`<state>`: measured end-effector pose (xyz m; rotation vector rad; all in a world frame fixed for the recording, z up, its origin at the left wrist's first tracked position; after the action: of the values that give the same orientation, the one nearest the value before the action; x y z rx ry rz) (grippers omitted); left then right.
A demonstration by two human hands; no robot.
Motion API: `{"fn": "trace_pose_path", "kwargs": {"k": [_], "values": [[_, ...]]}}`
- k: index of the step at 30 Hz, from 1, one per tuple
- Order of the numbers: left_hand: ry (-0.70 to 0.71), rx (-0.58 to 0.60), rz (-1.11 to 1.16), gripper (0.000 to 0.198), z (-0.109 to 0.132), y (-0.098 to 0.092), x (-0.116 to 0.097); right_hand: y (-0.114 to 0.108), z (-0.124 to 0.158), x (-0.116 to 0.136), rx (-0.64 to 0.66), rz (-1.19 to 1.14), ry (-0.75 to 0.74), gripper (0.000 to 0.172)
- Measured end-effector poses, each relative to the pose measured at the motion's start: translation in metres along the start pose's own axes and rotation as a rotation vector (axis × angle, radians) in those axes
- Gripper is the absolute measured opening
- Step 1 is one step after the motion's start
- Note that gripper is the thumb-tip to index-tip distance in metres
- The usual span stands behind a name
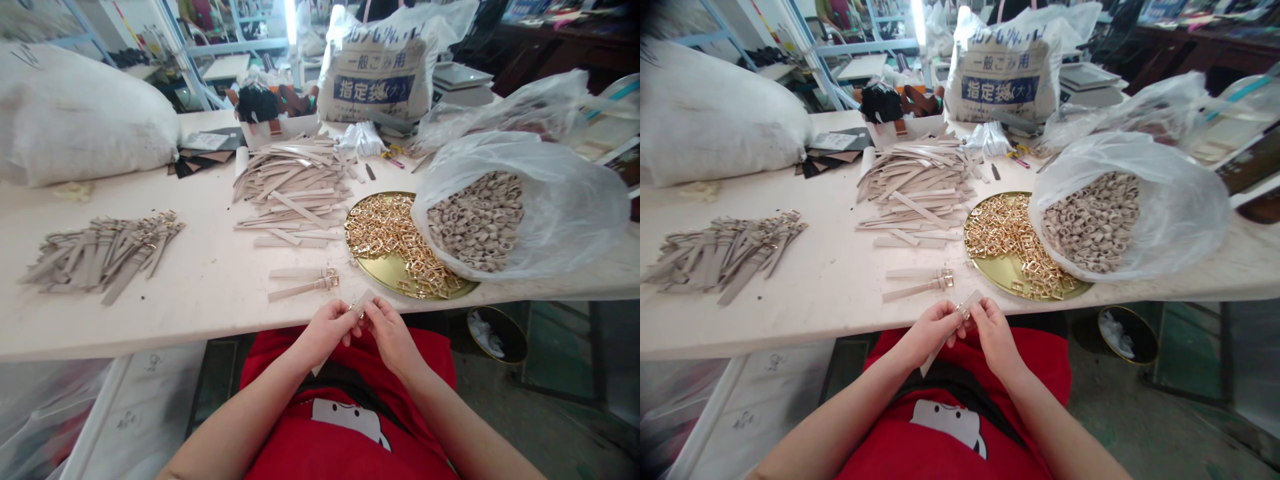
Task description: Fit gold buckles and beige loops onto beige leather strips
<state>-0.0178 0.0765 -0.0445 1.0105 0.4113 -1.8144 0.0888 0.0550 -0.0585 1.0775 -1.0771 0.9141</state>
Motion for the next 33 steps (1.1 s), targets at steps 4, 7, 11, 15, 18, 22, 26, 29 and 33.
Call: {"fn": "trace_pose_path", "kwargs": {"k": [4,7,11,15,18,22,26,29,33], "values": [[0.008,-0.031,-0.010,0.013,0.000,0.001,-0.002,-0.002,-0.002,0.003,0.048,-0.022,0.019,0.025],[0.020,-0.063,-0.065,0.009,-0.001,0.001,-0.002,-0.003,-0.004,0.005,0.103,-0.036,0.030,0.020],[0.062,-0.076,-0.114,0.013,-0.002,0.002,-0.004,-0.002,-0.005,0.008,0.148,-0.020,0.018,0.018],[0.097,-0.087,-0.136,0.021,-0.004,0.001,-0.002,-0.005,-0.006,0.016,0.091,0.179,-0.100,0.017],[0.113,-0.122,-0.158,0.019,-0.007,-0.001,0.000,-0.006,-0.005,0.016,0.076,0.230,-0.122,0.017],[0.105,-0.139,-0.163,0.018,-0.008,-0.002,0.004,-0.007,-0.005,0.012,0.072,0.201,-0.116,0.017],[0.079,-0.143,-0.156,0.018,-0.007,-0.003,0.004,-0.006,-0.006,0.010,0.085,0.158,-0.086,0.019],[0.044,-0.147,-0.152,0.017,-0.006,-0.003,0.003,-0.006,-0.006,0.010,0.121,0.140,-0.061,0.019],[0.026,-0.127,-0.141,0.017,-0.002,0.001,0.002,-0.008,-0.006,0.014,0.149,0.235,-0.098,0.017]]}}
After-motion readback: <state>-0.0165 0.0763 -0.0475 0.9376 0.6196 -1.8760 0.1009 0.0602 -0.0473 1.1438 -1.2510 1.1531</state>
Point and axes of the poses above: each hand's wrist, its own z-axis away from the middle knuckle, its own y-axis out of the palm, x = y × z, the point moved 5 cm from there along -z, towards the middle knuckle, and after that the axes turned 11 degrees about -y, right-handed, at the moved point
